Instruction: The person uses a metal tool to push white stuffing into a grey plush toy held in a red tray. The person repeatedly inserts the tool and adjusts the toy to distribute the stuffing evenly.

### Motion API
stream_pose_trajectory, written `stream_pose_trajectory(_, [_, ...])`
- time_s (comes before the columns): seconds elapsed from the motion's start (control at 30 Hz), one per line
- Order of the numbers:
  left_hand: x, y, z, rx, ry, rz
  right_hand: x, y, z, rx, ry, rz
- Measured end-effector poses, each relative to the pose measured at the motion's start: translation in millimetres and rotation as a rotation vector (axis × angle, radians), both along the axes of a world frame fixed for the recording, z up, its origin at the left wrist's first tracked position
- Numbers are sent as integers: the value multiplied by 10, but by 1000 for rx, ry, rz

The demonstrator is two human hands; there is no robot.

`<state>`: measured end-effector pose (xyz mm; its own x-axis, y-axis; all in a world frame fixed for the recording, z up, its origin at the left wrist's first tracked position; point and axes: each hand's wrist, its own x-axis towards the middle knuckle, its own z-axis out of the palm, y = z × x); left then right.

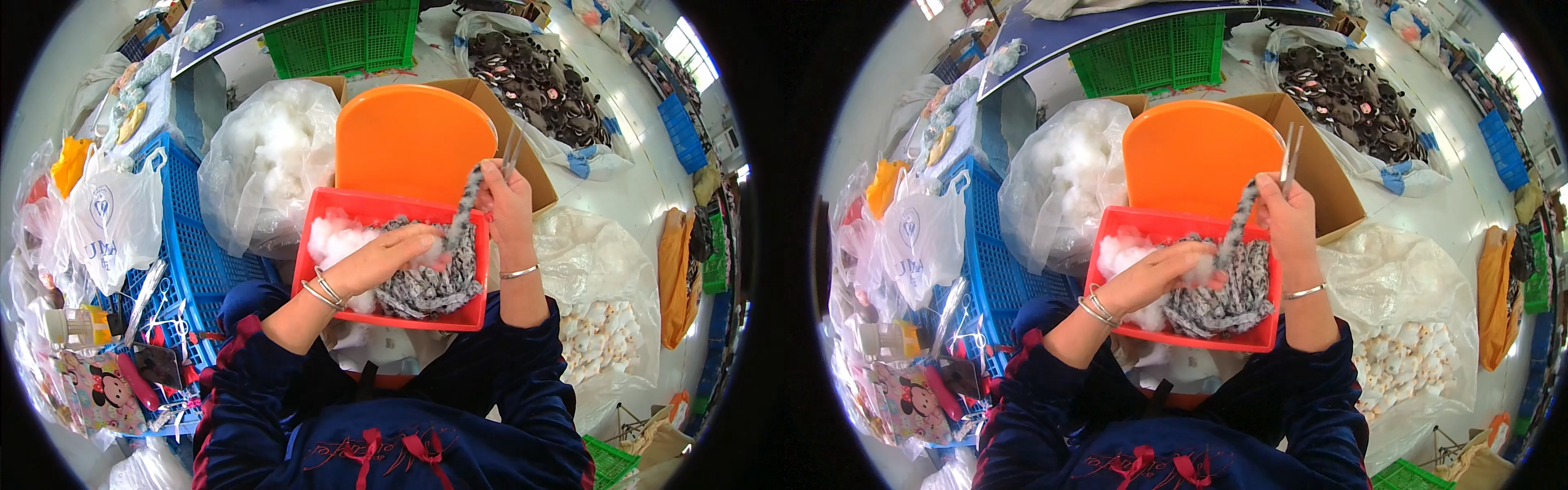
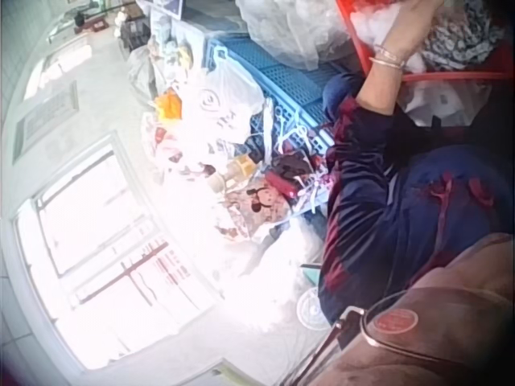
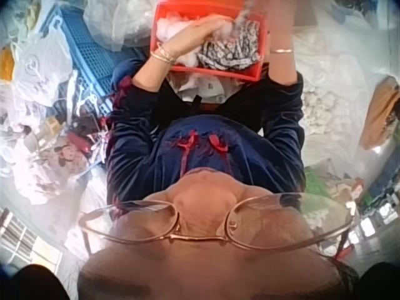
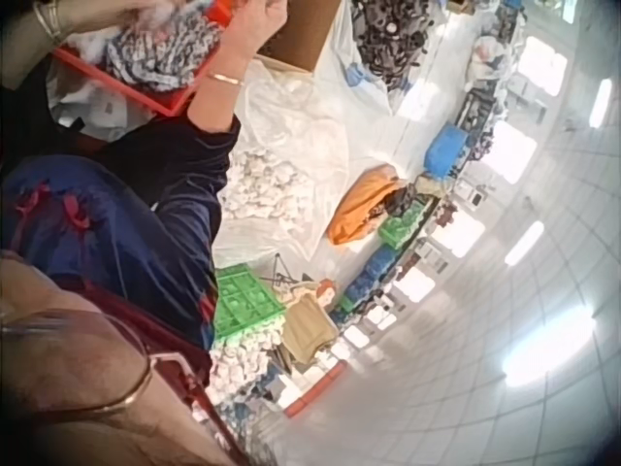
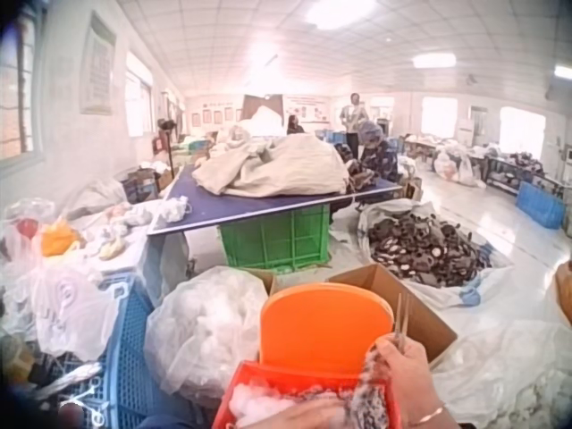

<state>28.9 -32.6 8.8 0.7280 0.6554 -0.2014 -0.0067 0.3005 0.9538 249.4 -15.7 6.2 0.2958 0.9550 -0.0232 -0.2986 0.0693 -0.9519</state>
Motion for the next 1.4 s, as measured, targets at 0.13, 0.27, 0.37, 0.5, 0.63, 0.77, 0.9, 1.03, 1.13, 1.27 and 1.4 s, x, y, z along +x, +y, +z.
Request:
stream_pose_trajectory(0.13, [50, -16, -20, 76, 14, 165, -105, -33, -34, -31, 5, 109])
stream_pose_trajectory(0.27, [38, 85, -237, 25, 114, -70, -231, -57, -3, -47, 0, 137])
stream_pose_trajectory(0.37, [35, 99, -266, 61, 134, -52, -291, -68, -4, -70, 6, 145])
stream_pose_trajectory(0.5, [-24, 156, -210, 22, 54, 174, -352, -101, -37, -99, 37, 280])
stream_pose_trajectory(0.63, [-62, 186, -75, 23, 0, 438, -479, -219, -81, -131, -32, 372])
stream_pose_trajectory(0.77, [-80, 198, -155, 41, -54, 539, -575, -250, -8, -44, -113, 383])
stream_pose_trajectory(0.9, [-55, 185, -119, 70, -87, 532, -647, -251, -27, 21, -109, 389])
stream_pose_trajectory(1.03, [-92, 245, -132, 22, -130, 571, -553, -259, -146, -13, -213, 379])
stream_pose_trajectory(1.13, [-186, 292, -88, -30, -231, 662, -427, -229, -238, -61, -440, 434])
stream_pose_trajectory(1.27, [-246, 322, -10, -111, -307, 650, -367, -214, -120, -190, -678, 392])
stream_pose_trajectory(1.4, [-116, 255, -99, -120, -244, 617, -493, -315, -18, 12, -416, 230])
